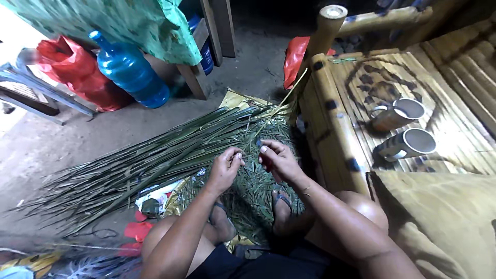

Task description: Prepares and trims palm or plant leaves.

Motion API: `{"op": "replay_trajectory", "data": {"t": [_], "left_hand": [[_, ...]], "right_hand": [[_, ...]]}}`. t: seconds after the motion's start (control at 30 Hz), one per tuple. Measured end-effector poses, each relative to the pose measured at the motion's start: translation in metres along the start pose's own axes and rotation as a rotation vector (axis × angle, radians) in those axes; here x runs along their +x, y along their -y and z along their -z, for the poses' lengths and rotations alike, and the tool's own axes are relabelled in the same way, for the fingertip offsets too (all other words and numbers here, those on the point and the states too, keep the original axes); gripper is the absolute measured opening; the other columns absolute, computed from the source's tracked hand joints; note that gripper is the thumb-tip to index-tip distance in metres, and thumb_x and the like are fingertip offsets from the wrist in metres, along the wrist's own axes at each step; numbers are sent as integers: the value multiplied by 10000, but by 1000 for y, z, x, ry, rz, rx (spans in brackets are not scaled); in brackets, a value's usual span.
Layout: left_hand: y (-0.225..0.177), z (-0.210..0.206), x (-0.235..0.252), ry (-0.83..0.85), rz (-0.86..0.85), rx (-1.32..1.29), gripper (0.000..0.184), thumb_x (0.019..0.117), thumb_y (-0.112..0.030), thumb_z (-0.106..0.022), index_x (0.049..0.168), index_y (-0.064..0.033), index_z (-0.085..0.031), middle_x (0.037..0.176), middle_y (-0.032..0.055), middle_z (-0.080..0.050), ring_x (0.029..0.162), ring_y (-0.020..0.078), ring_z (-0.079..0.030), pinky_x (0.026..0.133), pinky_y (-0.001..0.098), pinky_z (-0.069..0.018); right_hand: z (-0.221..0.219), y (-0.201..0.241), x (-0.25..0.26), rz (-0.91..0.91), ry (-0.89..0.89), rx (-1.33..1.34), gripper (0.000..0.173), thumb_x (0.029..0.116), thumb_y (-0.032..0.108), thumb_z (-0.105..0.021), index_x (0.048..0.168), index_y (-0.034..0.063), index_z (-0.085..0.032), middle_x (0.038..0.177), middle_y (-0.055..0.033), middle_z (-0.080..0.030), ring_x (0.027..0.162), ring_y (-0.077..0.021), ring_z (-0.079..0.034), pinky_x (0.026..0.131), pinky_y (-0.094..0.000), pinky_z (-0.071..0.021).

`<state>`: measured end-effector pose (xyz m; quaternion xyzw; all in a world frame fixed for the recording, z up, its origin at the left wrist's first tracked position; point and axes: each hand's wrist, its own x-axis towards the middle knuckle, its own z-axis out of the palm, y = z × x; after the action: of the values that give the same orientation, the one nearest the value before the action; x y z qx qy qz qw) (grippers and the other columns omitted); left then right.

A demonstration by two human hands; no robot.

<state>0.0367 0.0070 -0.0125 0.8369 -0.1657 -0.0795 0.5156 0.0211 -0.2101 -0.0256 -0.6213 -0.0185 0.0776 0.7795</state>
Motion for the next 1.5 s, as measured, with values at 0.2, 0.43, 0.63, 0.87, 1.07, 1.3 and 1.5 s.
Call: {"op": "replay_trajectory", "data": {"t": [0.2,0.43,0.63,0.87,1.07,1.3,1.5], "left_hand": [[2,2,-2,-32,-19,39,234,1076,-151,-466,1162,-52,-660,813,-17,-697,657,42,-611,628,226,-523],[3,1,-5,63,-71,48,263,1068,-165,-469,1159,-36,-679,843,-16,-695,724,28,-638,709,216,-554],[3,6,-5,55,-84,69,257,1058,-146,-480,1148,-37,-695,843,-17,-700,725,13,-637,705,198,-551],[17,14,-12,55,-79,135,252,1056,-164,-495,1123,-42,-705,848,-4,-693,727,28,-640,711,214,-559],[20,18,-12,63,-88,155,255,1053,-180,-503,1116,-39,-706,887,21,-707,762,41,-661,747,232,-573],[17,14,-5,14,-6,232,255,1058,-183,-531,1156,-22,-703,963,81,-728,833,123,-705,818,330,-599],[10,2,-3,28,-56,274,265,1062,-203,-524,1157,-51,-718,955,64,-733,829,115,-700,811,329,-594]], "right_hand": [[3,5,-1,14,-15,-25,307,1061,182,-514,1306,34,-622,774,-61,-662,589,-113,-601,551,-259,-537],[7,5,2,22,91,-83,308,1057,194,-530,1287,19,-637,785,-64,-674,592,-108,-607,553,-259,-542],[27,24,7,106,72,-130,292,1047,170,-540,1280,48,-666,783,-54,-678,556,-97,-587,508,-245,-526],[68,45,15,29,-316,-80,306,1097,295,-480,1331,140,-603,794,-5,-642,532,-74,-551,477,-233,-501],[92,58,26,109,-530,109,289,1102,212,-454,1337,93,-573,763,20,-630,545,-66,-572,485,-218,-511],[62,56,5,-2,-465,-48,332,1107,340,-437,1393,199,-530,792,16,-628,549,-80,-578,503,-255,-534],[5,6,1,-136,-47,-68,276,1070,166,-514,1251,-3,-635,799,-70,-673,599,-114,-611,564,-268,-544]]}}
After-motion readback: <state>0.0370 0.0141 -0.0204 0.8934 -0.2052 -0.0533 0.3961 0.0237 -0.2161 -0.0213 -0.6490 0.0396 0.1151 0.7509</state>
